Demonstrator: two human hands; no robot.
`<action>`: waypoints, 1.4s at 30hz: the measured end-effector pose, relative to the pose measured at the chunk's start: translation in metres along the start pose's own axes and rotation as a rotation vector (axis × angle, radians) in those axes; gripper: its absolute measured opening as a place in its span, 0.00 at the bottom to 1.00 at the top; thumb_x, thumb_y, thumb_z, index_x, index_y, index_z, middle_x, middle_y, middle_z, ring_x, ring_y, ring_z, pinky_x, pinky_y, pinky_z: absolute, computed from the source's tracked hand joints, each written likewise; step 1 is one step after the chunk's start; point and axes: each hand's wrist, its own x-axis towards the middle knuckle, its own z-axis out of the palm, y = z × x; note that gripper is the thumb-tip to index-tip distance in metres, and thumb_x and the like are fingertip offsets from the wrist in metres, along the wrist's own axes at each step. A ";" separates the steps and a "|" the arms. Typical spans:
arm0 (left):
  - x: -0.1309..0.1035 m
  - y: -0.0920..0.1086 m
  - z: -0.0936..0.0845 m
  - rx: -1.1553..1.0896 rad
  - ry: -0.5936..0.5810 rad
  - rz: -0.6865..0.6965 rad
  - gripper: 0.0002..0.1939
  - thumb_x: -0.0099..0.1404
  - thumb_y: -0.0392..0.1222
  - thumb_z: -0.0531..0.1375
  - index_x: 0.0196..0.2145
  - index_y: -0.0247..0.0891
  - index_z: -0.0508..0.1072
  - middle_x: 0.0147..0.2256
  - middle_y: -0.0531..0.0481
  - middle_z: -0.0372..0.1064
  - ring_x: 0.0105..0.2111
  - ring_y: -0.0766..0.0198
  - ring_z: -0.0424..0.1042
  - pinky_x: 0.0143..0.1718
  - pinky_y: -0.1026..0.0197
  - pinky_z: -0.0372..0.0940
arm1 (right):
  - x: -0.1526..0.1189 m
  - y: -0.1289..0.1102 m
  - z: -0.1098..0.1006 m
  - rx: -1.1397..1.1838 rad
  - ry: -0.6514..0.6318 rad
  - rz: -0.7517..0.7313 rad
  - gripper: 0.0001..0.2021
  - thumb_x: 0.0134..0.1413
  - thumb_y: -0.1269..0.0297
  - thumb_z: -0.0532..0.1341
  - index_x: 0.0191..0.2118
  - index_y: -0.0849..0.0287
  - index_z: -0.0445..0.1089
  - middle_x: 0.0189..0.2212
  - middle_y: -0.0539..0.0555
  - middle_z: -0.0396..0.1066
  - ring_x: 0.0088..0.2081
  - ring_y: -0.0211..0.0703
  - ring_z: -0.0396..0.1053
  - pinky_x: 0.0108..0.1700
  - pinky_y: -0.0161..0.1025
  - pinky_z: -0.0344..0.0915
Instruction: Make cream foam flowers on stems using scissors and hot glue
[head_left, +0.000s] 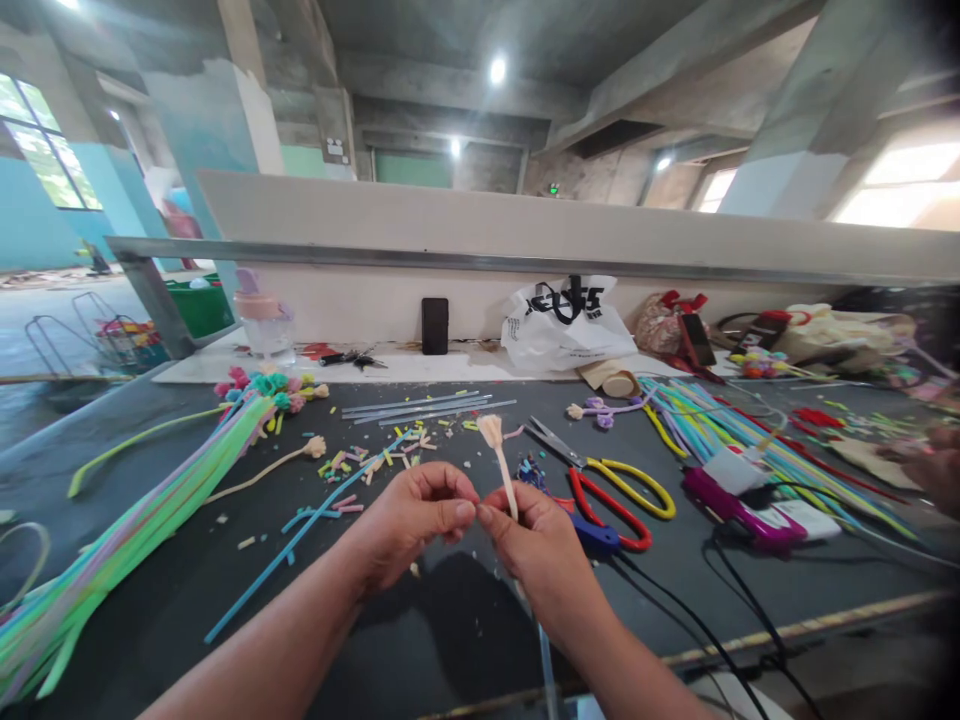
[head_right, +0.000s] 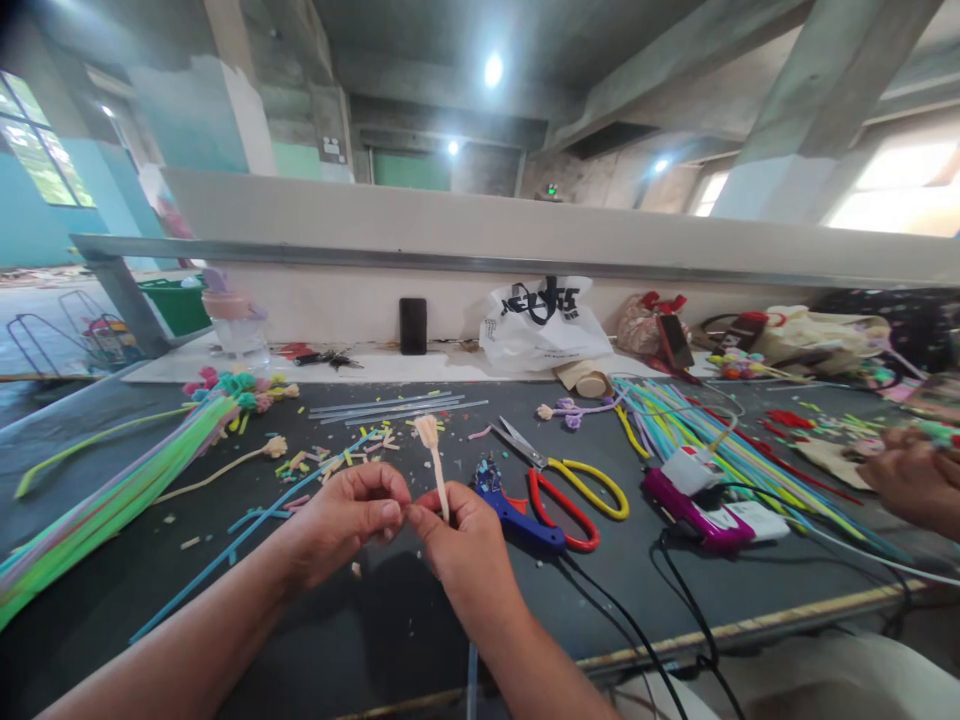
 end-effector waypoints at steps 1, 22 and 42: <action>0.001 0.001 0.001 0.035 0.007 -0.009 0.12 0.47 0.40 0.68 0.26 0.32 0.69 0.19 0.56 0.63 0.19 0.74 0.59 0.21 0.70 0.52 | 0.000 0.000 0.000 -0.053 0.018 -0.017 0.12 0.40 0.59 0.65 0.22 0.59 0.62 0.10 0.40 0.50 0.14 0.28 0.45 0.16 0.29 0.41; 0.002 -0.008 -0.002 0.178 -0.008 -0.053 0.13 0.51 0.45 0.64 0.24 0.35 0.64 0.16 0.59 0.56 0.16 0.74 0.54 0.19 0.69 0.49 | 0.001 0.002 0.003 -0.260 0.118 -0.079 0.10 0.37 0.63 0.65 0.19 0.58 0.63 0.10 0.41 0.53 0.15 0.31 0.49 0.17 0.31 0.46; -0.002 0.006 -0.002 -0.123 -0.070 -0.018 0.10 0.59 0.40 0.60 0.24 0.32 0.66 0.22 0.52 0.61 0.21 0.74 0.59 0.22 0.69 0.49 | -0.003 -0.006 0.003 0.342 -0.080 0.155 0.17 0.34 0.59 0.69 0.21 0.58 0.58 0.07 0.36 0.48 0.10 0.23 0.40 0.14 0.26 0.36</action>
